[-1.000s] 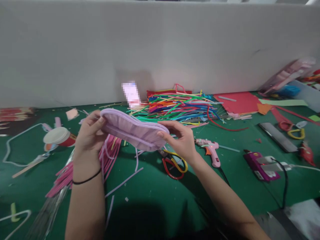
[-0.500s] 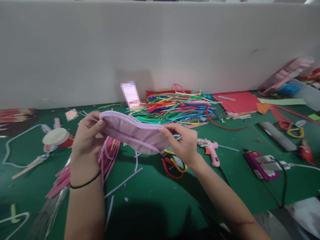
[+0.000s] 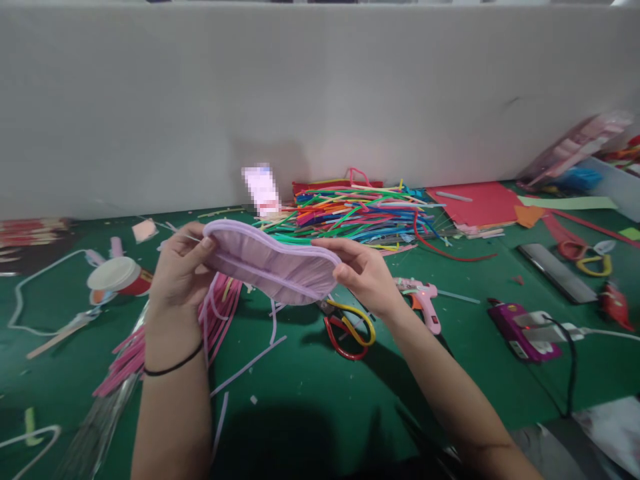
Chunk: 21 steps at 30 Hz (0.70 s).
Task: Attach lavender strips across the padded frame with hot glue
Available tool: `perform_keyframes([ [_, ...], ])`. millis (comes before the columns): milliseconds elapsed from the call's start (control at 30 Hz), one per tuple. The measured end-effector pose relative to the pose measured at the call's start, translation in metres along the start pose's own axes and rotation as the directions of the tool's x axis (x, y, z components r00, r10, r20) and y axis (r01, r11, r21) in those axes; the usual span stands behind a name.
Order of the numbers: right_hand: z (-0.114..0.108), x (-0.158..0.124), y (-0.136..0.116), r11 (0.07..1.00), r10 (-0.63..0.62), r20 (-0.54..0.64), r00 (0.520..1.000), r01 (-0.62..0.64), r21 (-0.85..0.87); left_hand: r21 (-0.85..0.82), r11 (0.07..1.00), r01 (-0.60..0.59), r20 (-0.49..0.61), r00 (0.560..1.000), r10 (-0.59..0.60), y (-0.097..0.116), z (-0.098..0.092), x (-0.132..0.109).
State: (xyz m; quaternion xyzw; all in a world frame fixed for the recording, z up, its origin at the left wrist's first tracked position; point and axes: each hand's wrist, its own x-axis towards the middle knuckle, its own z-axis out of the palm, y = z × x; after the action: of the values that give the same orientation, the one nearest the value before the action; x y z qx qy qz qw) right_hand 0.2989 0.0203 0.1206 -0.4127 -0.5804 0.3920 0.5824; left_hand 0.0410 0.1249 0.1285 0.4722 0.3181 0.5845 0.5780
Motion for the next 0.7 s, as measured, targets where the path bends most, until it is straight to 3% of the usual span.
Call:
perform_keyframes([
  [100,0.002,-0.002,-0.003,1.000,-0.024,-0.070,0.997,0.024,0.000,-0.010,0.999,-0.038,0.018,0.999,0.039,0.000,0.001,-0.001],
  [300,0.006,-0.009,-0.010,0.925,-0.250,-0.199,0.948,0.173,-0.338,-0.055,0.993,-0.109,-0.059,0.993,0.105,-0.004,0.014,-0.018],
  [533,0.004,-0.011,-0.017,0.852,-0.401,-0.181,0.898,0.293,-0.433,-0.066,0.978,-0.199,-0.019,0.980,0.199,-0.001,0.028,-0.042],
  [700,0.003,-0.017,-0.024,0.821,-0.439,-0.119,0.890,0.345,-0.455,-0.071,0.988,-0.139,-0.107,0.986,0.131,-0.004,0.025,-0.056],
])
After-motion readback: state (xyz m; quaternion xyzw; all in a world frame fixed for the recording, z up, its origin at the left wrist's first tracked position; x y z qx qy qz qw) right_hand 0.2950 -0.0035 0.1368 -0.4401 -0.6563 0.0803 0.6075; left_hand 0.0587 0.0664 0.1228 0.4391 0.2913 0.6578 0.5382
